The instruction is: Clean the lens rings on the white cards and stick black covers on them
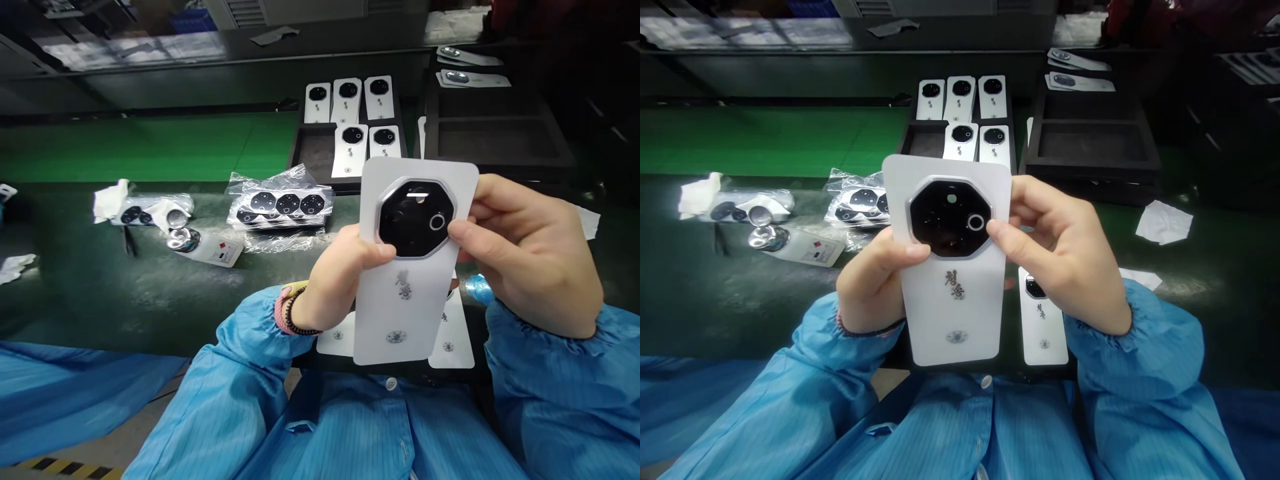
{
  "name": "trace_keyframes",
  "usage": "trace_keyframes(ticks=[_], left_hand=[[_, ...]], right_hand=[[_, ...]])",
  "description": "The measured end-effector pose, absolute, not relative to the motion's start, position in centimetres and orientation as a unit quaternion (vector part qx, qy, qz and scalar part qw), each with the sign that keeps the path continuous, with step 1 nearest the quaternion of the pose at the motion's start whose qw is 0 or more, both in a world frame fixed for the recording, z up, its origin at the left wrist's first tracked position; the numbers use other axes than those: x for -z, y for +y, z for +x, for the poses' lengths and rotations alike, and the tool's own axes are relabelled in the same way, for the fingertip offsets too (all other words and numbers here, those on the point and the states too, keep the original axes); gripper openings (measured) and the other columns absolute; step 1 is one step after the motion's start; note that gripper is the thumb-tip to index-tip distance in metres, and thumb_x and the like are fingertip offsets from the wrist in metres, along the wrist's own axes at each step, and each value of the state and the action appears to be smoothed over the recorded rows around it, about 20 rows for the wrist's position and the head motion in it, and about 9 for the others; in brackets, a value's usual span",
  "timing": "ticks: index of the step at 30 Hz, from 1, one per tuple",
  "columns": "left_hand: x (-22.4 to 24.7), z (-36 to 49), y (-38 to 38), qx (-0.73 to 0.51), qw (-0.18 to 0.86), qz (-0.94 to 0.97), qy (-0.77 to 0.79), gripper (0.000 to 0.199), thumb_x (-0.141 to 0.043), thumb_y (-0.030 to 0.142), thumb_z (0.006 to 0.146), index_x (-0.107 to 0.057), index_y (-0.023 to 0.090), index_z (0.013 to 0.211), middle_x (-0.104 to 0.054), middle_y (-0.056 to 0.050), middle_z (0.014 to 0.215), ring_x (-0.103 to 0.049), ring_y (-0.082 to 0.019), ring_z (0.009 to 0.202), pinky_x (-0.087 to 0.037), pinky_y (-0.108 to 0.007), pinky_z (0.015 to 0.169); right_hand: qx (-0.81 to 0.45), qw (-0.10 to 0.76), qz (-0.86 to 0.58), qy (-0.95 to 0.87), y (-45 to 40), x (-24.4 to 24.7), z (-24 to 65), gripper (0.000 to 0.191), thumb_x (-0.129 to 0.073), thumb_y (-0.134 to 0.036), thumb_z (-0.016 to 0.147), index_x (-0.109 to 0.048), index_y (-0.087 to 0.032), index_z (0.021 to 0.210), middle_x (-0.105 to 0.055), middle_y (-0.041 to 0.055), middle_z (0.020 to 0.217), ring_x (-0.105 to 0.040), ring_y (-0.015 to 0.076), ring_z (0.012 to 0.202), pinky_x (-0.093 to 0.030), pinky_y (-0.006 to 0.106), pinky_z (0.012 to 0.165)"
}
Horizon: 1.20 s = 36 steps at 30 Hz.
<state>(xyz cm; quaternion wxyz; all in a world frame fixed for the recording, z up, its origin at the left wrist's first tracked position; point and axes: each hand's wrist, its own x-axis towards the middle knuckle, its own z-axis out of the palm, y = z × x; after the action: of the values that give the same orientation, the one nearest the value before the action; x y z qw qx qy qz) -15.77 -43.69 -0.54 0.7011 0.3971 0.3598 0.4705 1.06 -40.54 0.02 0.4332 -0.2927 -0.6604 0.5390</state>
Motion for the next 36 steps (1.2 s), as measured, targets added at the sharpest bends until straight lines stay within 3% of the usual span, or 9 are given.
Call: trace_keyframes(ticks=[5,14,22,26,29,36], left_hand=[[0.5,-15.9,-43.9,-0.463,0.718,0.419,0.307,0.010,-0.048,0.022,0.073,-0.056,0.019,0.067,-0.061,0.000,0.060,-0.067,-0.024,0.066,-0.053,-0.034,0.059],[0.8,-16.4,-44.3,-0.457,0.615,0.543,0.343,0.017,-0.042,0.020,0.077,-0.056,0.017,0.067,-0.058,0.002,0.062,-0.059,-0.016,0.061,-0.048,-0.026,0.055],[0.7,-16.0,-43.9,-0.446,0.681,0.478,0.329,0.011,-0.044,0.022,0.074,-0.052,0.017,0.068,-0.060,0.001,0.061,-0.067,-0.022,0.068,-0.056,-0.032,0.060],[0.6,-15.9,-43.9,-0.444,0.693,0.442,0.356,0.008,-0.046,0.024,0.071,-0.050,0.017,0.071,-0.060,0.001,0.061,-0.068,-0.024,0.067,-0.058,-0.037,0.062],[0.5,-16.0,-44.0,-0.438,0.690,0.442,0.370,0.010,-0.047,0.025,0.071,-0.052,0.017,0.072,-0.061,0.000,0.062,-0.068,-0.024,0.067,-0.058,-0.038,0.063],[0.1,-15.8,-44.0,-0.433,0.712,0.412,0.369,0.016,-0.046,0.025,0.067,-0.055,0.016,0.076,-0.061,0.000,0.061,-0.067,-0.023,0.067,-0.055,-0.036,0.063]], right_hand=[[-0.569,0.408,-0.274,-0.660,-40.0,0.3,1.2,0.026,-0.059,-0.015,0.087,-0.068,-0.028,0.107,-0.071,-0.0026,0.090,-0.069,0.0146,0.084,-0.062,0.021,0.066],[-0.559,0.394,-0.290,-0.670,-39.9,0.1,1.3,0.026,-0.062,-0.020,0.086,-0.068,-0.033,0.107,-0.071,-0.0078,0.085,-0.070,0.0137,0.080,-0.062,0.021,0.059],[-0.517,0.416,-0.307,-0.682,-40.4,-0.1,1.4,0.041,-0.064,-0.009,0.081,-0.067,-0.036,0.111,-0.071,-0.0105,0.086,-0.070,0.0105,0.072,-0.063,0.020,0.062],[-0.499,0.435,-0.319,-0.678,-40.8,0.0,1.3,0.043,-0.068,-0.006,0.075,-0.069,-0.036,0.106,-0.071,-0.0115,0.084,-0.066,0.0082,0.060,-0.061,0.016,0.049],[-0.498,0.435,-0.327,-0.675,-41.1,-0.1,1.3,0.040,-0.067,-0.004,0.075,-0.071,-0.034,0.101,-0.069,-0.0118,0.082,-0.068,0.0103,0.064,-0.059,0.016,0.044],[-0.454,0.429,-0.331,-0.707,-41.5,-0.4,1.6,0.040,-0.068,-0.005,0.074,-0.070,-0.033,0.102,-0.069,-0.0107,0.081,-0.070,0.0123,0.072,-0.062,0.017,0.048]])
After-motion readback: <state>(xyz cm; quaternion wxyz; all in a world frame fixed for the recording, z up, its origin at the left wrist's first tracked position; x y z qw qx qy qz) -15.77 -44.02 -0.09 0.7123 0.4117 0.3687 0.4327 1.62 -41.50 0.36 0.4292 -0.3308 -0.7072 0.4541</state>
